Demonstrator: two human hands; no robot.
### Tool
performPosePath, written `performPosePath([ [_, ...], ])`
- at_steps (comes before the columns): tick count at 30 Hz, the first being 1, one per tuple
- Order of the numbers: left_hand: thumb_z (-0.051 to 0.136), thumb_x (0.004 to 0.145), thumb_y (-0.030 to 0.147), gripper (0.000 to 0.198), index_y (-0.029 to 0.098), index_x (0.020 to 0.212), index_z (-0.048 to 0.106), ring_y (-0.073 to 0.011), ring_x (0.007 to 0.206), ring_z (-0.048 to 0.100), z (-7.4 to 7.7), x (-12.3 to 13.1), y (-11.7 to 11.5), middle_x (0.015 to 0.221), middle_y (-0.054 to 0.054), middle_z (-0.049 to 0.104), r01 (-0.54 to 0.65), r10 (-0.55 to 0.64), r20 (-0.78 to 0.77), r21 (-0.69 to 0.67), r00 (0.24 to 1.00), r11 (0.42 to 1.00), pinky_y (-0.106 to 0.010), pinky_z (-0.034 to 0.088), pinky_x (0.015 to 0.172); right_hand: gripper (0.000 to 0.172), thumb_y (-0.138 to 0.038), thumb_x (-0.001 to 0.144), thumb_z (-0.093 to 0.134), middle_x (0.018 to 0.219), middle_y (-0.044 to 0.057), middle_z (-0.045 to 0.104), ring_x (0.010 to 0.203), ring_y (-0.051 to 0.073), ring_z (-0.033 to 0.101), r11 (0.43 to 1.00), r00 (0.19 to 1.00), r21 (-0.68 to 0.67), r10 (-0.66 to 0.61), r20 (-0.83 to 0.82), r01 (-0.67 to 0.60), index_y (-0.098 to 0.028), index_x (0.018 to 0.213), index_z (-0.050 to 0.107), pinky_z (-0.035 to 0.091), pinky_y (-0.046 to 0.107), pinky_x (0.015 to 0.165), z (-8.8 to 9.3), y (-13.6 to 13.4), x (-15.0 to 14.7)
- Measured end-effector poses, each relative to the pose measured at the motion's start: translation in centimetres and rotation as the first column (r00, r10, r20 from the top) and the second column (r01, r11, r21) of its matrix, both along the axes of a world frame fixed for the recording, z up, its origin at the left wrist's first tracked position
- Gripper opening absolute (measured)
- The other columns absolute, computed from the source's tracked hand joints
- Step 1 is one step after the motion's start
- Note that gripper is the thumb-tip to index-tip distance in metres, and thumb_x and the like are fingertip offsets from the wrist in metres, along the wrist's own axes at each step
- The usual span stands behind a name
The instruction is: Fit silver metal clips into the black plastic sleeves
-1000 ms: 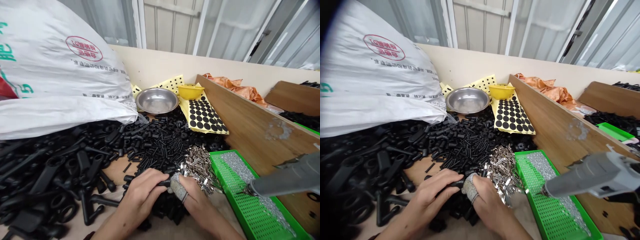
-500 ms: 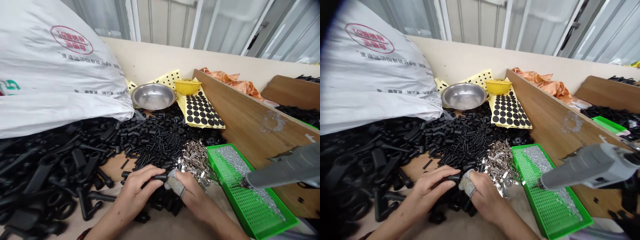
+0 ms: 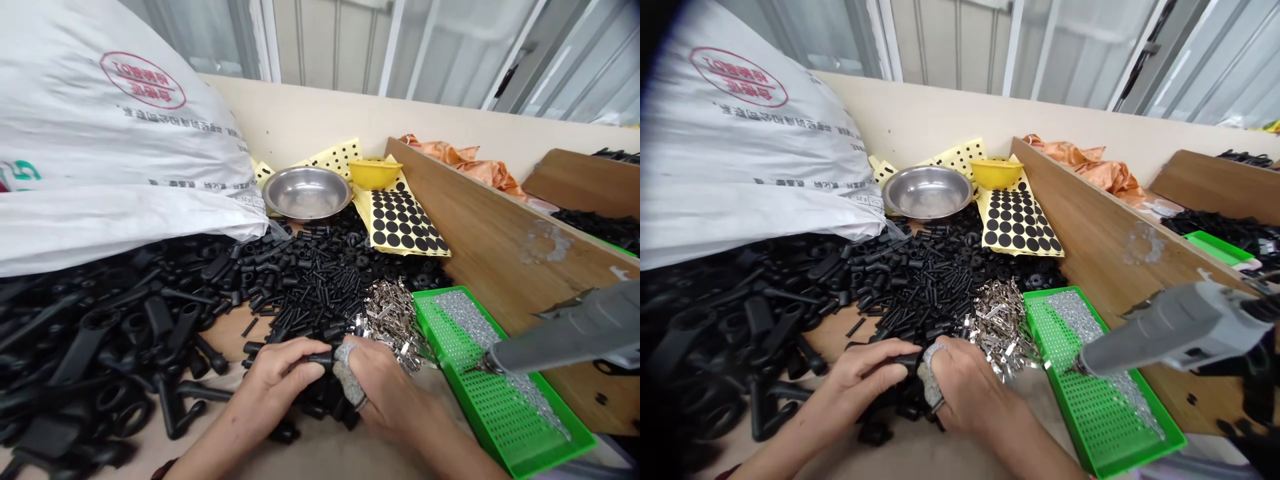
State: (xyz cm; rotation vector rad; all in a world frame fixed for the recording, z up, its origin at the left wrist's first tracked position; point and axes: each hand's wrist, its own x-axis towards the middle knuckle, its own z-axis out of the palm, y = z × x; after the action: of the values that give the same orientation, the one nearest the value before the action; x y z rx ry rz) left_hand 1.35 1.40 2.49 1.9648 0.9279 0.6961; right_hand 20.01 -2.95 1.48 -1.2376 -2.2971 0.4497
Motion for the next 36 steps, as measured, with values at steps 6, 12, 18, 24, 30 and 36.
performPosePath([
  [6, 0.051, 0.080, 0.024, 0.022, 0.018, 0.090, 0.069, -0.0146, 0.060, 0.061, -0.1, 0.1, -0.1, 0.067, 0.001, 0.069, 0.006, 0.004, 0.051, -0.211, 0.999, 0.977, -0.020, 0.048, 0.054, 0.010, -0.014, 0.076, 0.033, 0.070, 0.004, 0.047, 0.062, 0.017, 0.042, 1.000, 1.000, -0.009, 0.014, -0.003, -0.014, -0.022, 0.070, 0.034, 0.030, 0.029, 0.057, -0.1, 0.0, 0.0],
  [12, 0.053, 0.082, 0.022, 0.019, 0.018, 0.092, 0.068, -0.0175, 0.072, 0.064, -0.2, 0.0, -0.3, 0.079, -0.003, 0.070, -0.001, 0.001, -0.002, 0.091, 1.000, 0.996, -0.024, 0.049, 0.066, 0.020, -0.021, 0.086, 0.028, 0.067, -0.001, 0.045, 0.062, 0.014, 0.041, 0.956, 0.953, -0.285, -0.153, -0.263, 0.075, -0.021, 0.067, 0.031, 0.032, 0.026, 0.058, -0.3, -0.7, -0.2],
  [18, 0.051, 0.085, 0.014, 0.018, 0.017, 0.096, 0.064, -0.0161, 0.075, 0.063, -0.1, -0.2, -0.4, 0.083, -0.005, 0.068, 0.032, -0.041, 0.028, 0.275, 0.999, 0.961, -0.023, 0.050, 0.067, 0.027, -0.026, 0.090, 0.031, 0.064, -0.002, 0.049, 0.063, 0.013, 0.048, 0.837, 0.853, -0.543, -0.328, -0.405, 0.064, -0.020, 0.068, 0.045, 0.034, 0.021, 0.054, -1.8, -0.4, -0.5],
  [24, 0.050, 0.084, 0.006, 0.024, 0.016, 0.104, 0.059, -0.0170, 0.080, 0.061, -0.8, -0.4, -0.5, 0.088, -0.007, 0.066, 0.063, -0.114, 0.087, 0.447, 0.990, 0.892, -0.025, 0.049, 0.070, 0.026, -0.025, 0.090, 0.033, 0.065, -0.002, 0.049, 0.064, 0.013, 0.047, 0.867, 0.884, -0.490, -0.297, -0.360, 0.092, -0.020, 0.068, 0.045, 0.034, 0.023, 0.057, -1.9, -0.4, -0.7],
  [30, 0.052, 0.084, 0.010, 0.019, 0.018, 0.096, 0.064, -0.0150, 0.077, 0.064, -0.5, -0.4, -0.7, 0.086, -0.004, 0.068, 0.031, -0.055, 0.084, 0.262, 0.995, 0.965, -0.021, 0.049, 0.068, 0.015, -0.016, 0.083, 0.031, 0.070, -0.001, 0.044, 0.064, 0.015, 0.040, 0.963, 0.972, -0.233, -0.176, -0.158, 0.137, -0.022, 0.069, 0.030, 0.032, 0.026, 0.060, -0.7, -1.0, -0.3],
  [36, 0.053, 0.084, 0.020, 0.017, 0.020, 0.093, 0.067, -0.0166, 0.072, 0.066, -0.6, -0.4, -0.9, 0.081, -0.001, 0.071, -0.010, 0.005, 0.042, 0.134, 0.999, 0.991, -0.022, 0.050, 0.063, 0.009, -0.014, 0.075, 0.032, 0.068, 0.001, 0.046, 0.062, 0.016, 0.042, 1.000, 0.993, -0.005, -0.030, -0.115, 0.030, -0.022, 0.071, 0.032, 0.032, 0.028, 0.056, -0.6, -0.5, -0.6],
])
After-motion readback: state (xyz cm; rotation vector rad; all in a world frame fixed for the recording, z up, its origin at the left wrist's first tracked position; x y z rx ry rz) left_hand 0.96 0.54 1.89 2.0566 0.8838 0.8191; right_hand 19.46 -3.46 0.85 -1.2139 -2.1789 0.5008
